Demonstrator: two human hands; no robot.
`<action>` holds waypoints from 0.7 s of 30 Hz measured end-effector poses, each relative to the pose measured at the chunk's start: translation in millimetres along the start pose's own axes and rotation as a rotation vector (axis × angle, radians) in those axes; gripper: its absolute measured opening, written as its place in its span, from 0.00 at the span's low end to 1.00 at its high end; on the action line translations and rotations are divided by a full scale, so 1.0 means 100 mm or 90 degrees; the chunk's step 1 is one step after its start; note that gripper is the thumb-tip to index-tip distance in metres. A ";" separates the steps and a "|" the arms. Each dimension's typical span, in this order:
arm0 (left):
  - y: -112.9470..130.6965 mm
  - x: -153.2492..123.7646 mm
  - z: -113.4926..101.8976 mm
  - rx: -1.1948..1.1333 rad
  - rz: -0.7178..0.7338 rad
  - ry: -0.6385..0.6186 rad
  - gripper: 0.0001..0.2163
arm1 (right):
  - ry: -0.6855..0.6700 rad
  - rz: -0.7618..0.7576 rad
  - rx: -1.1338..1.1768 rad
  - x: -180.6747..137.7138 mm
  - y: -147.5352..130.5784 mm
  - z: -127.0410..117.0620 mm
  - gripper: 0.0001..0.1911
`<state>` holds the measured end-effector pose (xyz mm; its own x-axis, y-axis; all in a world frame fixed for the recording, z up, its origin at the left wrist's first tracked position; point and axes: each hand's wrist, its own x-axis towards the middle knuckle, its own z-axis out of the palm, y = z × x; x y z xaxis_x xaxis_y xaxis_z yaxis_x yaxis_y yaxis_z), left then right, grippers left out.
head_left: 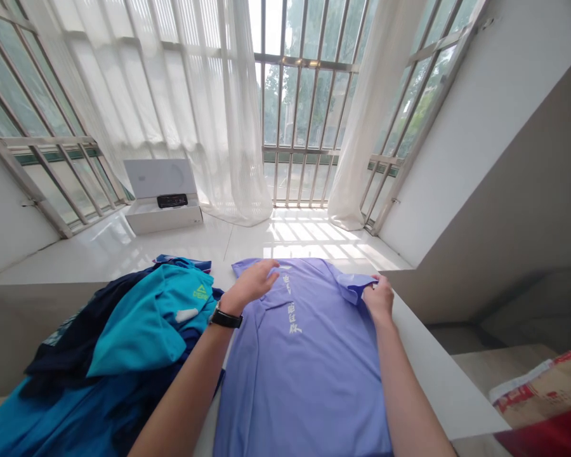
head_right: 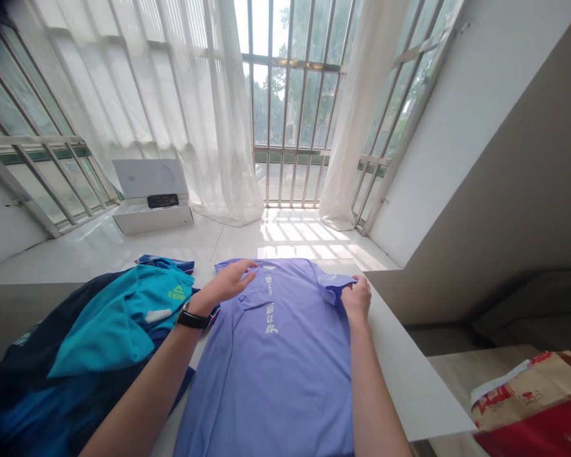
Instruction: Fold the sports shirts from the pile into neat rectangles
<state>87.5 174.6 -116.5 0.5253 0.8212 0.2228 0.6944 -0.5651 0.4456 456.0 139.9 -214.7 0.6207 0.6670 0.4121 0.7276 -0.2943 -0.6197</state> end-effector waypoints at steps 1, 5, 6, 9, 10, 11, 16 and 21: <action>-0.01 -0.11 -0.05 0.026 -0.019 -0.018 0.14 | 0.014 0.006 0.006 0.01 0.00 -0.02 0.19; 0.07 -0.78 -0.14 0.045 -0.099 -0.060 0.13 | 0.056 -0.013 0.030 0.01 -0.11 -0.14 0.25; 0.11 -1.00 -0.13 0.026 -0.113 -0.057 0.12 | 0.071 -0.025 0.040 0.00 -0.16 -0.18 0.25; 0.25 -1.66 -0.03 -0.059 -0.116 -0.073 0.09 | 0.045 -0.056 0.110 -0.12 -0.38 -0.30 0.21; 0.29 -1.84 0.02 -0.082 -0.121 -0.079 0.09 | -0.009 -0.065 0.141 -0.20 -0.47 -0.34 0.19; 0.33 -2.00 0.08 -0.099 -0.125 -0.086 0.08 | -0.089 -0.077 0.169 -0.31 -0.56 -0.37 0.17; 0.49 -2.29 0.28 -0.053 -0.179 -0.045 0.08 | -0.529 -0.284 0.161 -1.04 -1.10 -0.43 0.16; 0.63 -2.35 0.40 0.058 -0.179 -0.025 0.14 | -0.469 -0.395 -0.062 -1.43 -1.31 -0.15 0.25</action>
<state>27.3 -57.3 -175.7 0.3235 0.9438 0.0672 0.8557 -0.3222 0.4049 276.2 72.8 -182.4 -0.1961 0.9750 0.1044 0.9060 0.2209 -0.3611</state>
